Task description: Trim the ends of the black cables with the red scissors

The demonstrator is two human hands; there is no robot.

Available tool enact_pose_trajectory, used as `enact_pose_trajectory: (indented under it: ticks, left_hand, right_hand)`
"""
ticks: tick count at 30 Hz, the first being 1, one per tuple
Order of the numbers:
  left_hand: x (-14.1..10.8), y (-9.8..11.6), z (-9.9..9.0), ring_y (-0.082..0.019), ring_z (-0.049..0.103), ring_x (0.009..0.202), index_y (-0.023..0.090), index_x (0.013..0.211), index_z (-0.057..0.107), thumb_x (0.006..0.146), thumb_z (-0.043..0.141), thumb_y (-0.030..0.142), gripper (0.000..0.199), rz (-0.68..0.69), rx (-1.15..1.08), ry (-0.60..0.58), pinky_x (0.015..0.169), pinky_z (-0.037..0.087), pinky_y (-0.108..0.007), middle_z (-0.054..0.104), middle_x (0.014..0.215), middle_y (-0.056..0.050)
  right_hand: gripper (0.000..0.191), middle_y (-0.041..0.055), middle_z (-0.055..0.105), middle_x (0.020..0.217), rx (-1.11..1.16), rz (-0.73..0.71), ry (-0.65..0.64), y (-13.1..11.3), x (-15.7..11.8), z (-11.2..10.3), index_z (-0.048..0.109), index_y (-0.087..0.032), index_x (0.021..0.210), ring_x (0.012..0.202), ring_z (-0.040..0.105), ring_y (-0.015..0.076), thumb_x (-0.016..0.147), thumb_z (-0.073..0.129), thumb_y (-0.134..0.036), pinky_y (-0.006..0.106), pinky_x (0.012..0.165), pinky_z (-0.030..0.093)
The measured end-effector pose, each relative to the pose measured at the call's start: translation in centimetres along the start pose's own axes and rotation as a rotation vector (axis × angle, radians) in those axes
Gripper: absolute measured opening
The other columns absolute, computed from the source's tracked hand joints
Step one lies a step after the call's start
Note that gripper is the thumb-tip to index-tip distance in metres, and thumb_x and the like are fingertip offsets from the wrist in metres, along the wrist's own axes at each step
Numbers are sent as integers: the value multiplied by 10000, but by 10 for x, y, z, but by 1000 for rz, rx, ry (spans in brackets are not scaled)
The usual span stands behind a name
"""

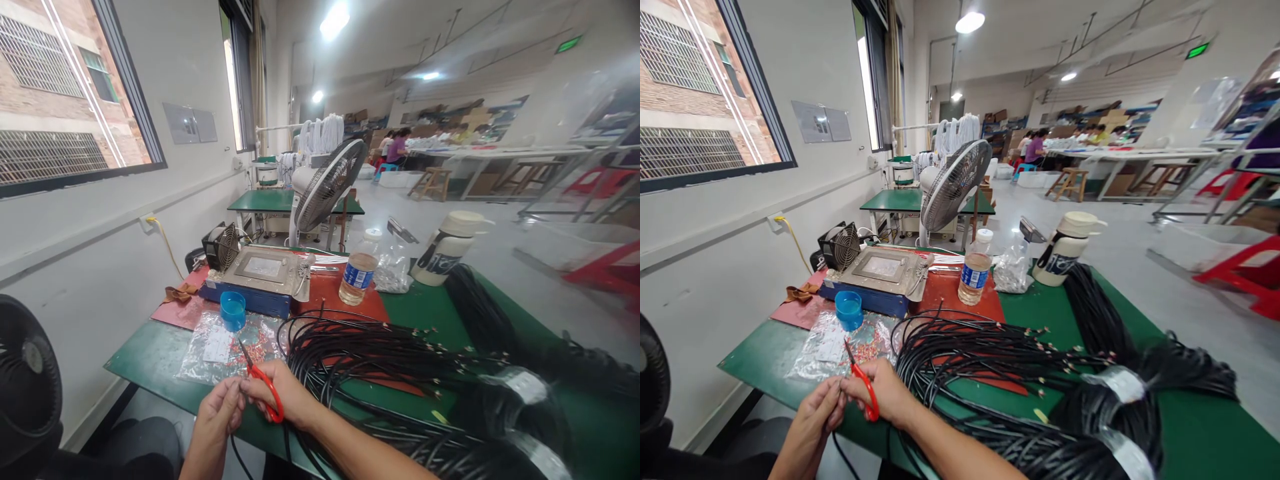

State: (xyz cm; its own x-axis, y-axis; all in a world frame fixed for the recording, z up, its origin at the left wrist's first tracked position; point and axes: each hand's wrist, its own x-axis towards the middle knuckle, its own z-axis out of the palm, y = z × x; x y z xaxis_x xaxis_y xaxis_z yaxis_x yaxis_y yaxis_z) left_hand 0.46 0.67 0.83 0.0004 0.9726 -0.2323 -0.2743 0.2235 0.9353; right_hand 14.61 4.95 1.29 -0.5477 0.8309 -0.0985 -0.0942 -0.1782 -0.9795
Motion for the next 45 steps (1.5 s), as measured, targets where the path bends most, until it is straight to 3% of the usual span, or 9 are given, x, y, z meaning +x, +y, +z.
enact_pose_trajectory:
  ticks: [3, 8, 16, 27, 38, 45]
  left_hand:
    - [0, 1, 1, -58, 257, 459, 157, 684, 647, 679, 696, 472, 318, -9, -32, 15, 442, 249, -191, 443, 529, 49]
    - [-2, 5, 5, -53, 251, 454, 159, 673, 648, 681, 699, 463, 308, -15, -50, -8, 443, 263, -186, 450, 527, 54]
    - [-3, 7, 9, -43, 243, 438, 154, 575, 594, 674, 705, 463, 343, -22, -38, -2, 423, 238, -182, 418, 498, 63]
    - [0, -1, 8, -20, 307, 407, 161, 718, 670, 628, 737, 478, 336, 25, -65, 94, 403, 226, -171, 510, 542, 45]
    - [-2, -4, 6, -23, 287, 417, 153, 650, 638, 628, 750, 449, 317, -3, -127, 91, 406, 232, -164, 439, 503, 69]
    - [-3, -4, 5, -29, 257, 424, 151, 662, 639, 670, 725, 432, 294, -50, -172, 23, 413, 247, -172, 422, 515, 68]
  right_hand:
    - [496, -57, 460, 408, 36, 12, 23, 1, 1, 0, 539, -123, 589, 303, 394, 39, 665, 643, -602, 149, 310, 276]
    - [537, -67, 456, 423, 183, -39, 208, -2, 3, 0, 592, -108, 684, 316, 388, 33, 675, 603, -645, 151, 328, 268]
    - [529, -53, 472, 439, 193, -75, 115, -6, 1, 1, 586, -103, 667, 337, 390, 37, 638, 652, -628, 164, 347, 270]
    - [498, -58, 464, 474, 153, -49, 178, 0, 3, 3, 604, -107, 710, 372, 393, 43, 595, 715, -579, 172, 371, 273]
    - [526, -72, 462, 528, 154, -42, 154, 5, 4, 2, 634, -119, 878, 441, 386, 45, 517, 807, -460, 172, 433, 280]
    - [480, -63, 477, 528, 159, -64, 122, 0, 1, 2, 654, -117, 867, 441, 390, 40, 545, 801, -440, 167, 433, 273]
